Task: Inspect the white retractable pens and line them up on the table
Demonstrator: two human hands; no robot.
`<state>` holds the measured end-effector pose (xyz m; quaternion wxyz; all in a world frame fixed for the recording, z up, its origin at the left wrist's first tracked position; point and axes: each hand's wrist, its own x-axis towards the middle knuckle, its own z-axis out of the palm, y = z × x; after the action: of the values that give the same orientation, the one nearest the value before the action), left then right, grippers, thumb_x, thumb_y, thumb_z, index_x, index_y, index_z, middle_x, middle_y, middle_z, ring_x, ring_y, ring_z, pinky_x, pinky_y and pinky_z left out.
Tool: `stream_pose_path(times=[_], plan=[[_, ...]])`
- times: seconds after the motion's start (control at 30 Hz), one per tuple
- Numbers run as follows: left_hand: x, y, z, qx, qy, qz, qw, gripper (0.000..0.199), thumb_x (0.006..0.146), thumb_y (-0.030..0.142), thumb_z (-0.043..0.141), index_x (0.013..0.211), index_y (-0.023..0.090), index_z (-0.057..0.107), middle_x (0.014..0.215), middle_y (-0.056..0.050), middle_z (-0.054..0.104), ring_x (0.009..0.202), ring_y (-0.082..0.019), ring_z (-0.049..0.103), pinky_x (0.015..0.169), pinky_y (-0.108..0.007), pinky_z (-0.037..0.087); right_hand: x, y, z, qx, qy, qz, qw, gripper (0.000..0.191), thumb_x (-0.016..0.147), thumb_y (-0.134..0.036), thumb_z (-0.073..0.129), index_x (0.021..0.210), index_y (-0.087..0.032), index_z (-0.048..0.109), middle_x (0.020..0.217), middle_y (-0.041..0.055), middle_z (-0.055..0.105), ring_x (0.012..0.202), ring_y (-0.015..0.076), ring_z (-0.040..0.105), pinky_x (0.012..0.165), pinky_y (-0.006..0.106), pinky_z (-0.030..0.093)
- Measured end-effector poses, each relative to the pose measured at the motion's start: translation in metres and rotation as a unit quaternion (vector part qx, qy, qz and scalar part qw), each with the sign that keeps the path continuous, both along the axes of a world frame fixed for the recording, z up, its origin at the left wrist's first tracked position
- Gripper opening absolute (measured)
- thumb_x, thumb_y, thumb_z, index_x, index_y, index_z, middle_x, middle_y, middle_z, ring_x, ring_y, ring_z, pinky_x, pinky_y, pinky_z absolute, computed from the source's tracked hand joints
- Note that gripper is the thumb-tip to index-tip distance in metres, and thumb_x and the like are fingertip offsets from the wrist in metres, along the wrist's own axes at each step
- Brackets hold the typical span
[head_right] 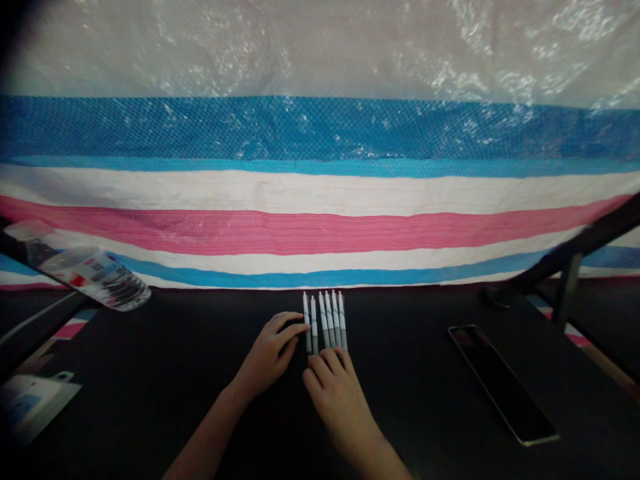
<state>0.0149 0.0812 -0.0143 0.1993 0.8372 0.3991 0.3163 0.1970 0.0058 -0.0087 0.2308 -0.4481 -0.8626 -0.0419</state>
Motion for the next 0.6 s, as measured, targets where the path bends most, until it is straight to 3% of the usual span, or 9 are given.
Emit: stream_pose_path(times=[0.2,0.6], plan=[[-0.0004,0.0004,-0.0005,-0.005,-0.001,-0.006,1.0,0.047,0.086,-0.001,0.047,0.121,0.024,0.065,0.124,-0.009,0.062,0.12,-0.024,0.054,0.103,-0.044,0.044,-0.0017,0.0022,-0.0002,0.038,0.003,-0.03,0.999,0.03,0.101,-0.01,0.037,0.089,-0.02,0.062,0.101,0.0031,0.072,0.09,0.0212,0.058,0.098,0.045,0.029],[-0.0003,0.0011,-0.0014,0.001,-0.013,-0.005,1.0,0.044,0.086,-0.001,0.045,0.117,0.023,0.066,0.122,-0.01,0.062,0.117,-0.025,0.055,0.102,-0.048,0.046,-0.0011,0.001,0.0087,0.026,-0.021,0.028,0.999,0.021,0.098,-0.011,0.046,0.086,-0.02,0.061,0.084,0.0003,0.067,0.081,0.0172,0.058,0.105,0.048,0.032]])
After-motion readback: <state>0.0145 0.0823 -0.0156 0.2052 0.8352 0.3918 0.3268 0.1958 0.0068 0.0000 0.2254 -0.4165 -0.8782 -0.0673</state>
